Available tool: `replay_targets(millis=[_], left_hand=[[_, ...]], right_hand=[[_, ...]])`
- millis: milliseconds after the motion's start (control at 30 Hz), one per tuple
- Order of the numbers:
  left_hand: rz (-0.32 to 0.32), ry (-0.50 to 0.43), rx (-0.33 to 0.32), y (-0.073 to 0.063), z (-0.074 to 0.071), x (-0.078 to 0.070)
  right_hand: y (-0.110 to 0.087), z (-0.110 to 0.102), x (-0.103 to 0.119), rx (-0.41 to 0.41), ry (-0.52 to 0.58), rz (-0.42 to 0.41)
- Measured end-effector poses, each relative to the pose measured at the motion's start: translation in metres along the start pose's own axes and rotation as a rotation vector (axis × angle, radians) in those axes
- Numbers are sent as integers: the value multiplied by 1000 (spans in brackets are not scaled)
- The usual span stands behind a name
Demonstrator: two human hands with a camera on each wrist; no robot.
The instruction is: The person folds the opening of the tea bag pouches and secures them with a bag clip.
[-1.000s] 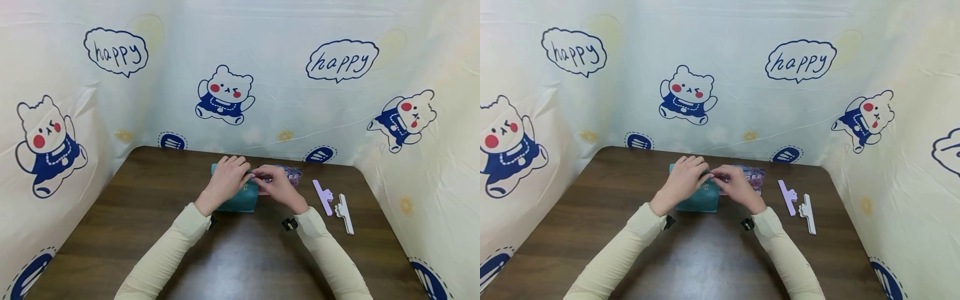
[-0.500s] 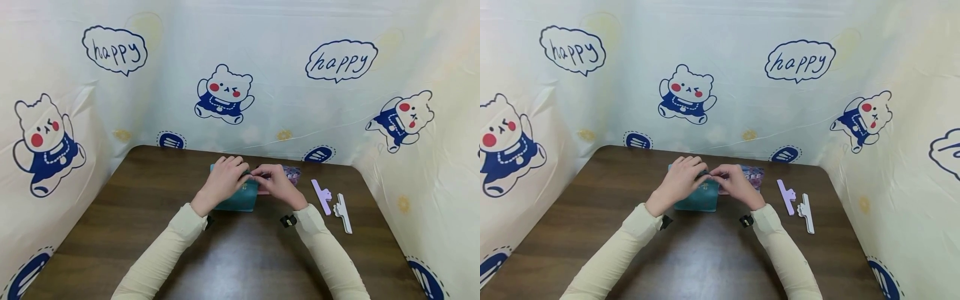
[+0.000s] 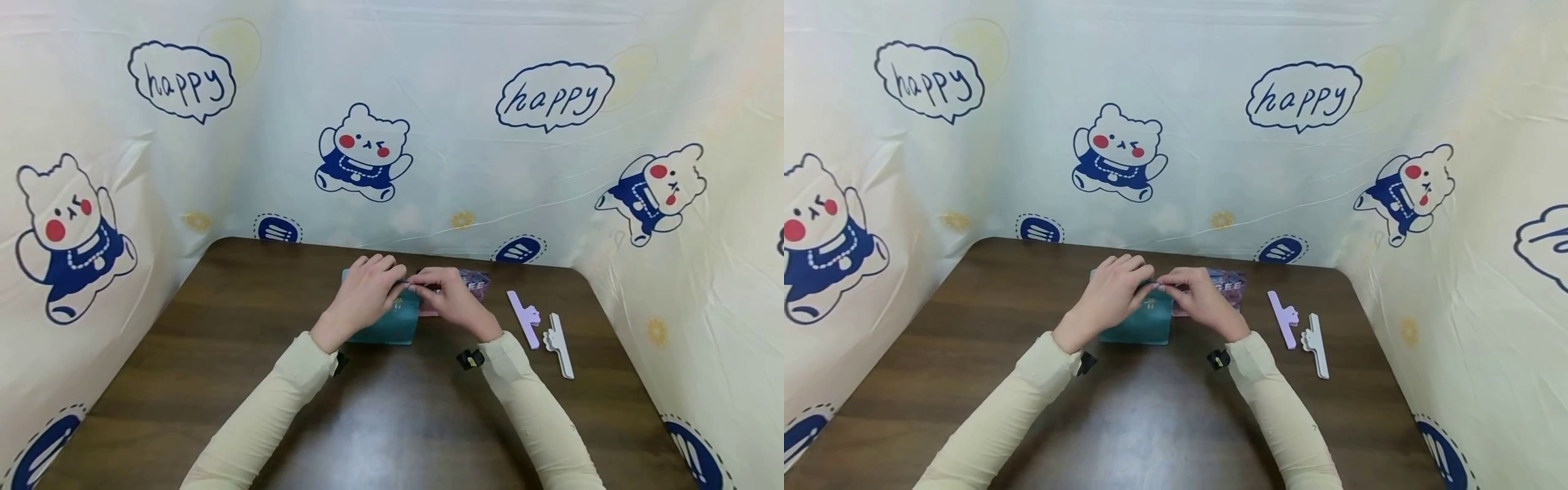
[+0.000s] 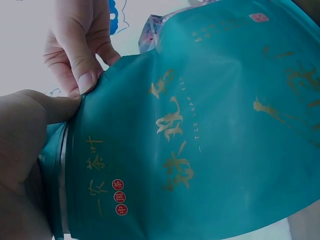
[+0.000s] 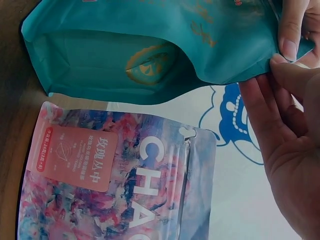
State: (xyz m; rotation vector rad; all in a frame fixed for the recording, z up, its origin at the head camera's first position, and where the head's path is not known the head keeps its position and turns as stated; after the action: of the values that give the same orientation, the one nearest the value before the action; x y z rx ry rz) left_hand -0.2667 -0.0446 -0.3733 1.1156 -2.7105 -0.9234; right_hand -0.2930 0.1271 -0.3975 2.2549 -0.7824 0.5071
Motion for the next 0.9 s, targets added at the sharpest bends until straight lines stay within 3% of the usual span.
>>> replay_targets(millis=[433, 633, 900], left_hand=[[6, -3, 1, -2, -1, 0], [-38, 41, -13, -8, -11, 5], [-74, 28, -26, -14, -17, 9]], right_hand=[[1, 2, 0, -9, -12, -14], [-1, 2, 1, -32, -23, 4], [-6, 1, 7, -78, -76, -1]])
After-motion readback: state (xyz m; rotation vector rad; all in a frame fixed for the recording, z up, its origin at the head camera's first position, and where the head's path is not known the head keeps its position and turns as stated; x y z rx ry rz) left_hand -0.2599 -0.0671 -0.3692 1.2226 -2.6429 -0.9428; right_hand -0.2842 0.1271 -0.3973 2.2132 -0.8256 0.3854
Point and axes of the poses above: each hand's wrist, its own y-axis towards the middle knuckle, its own z-axis out of the palm, x = y × z, the point moved 4 cm from there along y, towards the middle knuckle, and after that the axes turned 7 degrees about -y, right-handed, at the moved point
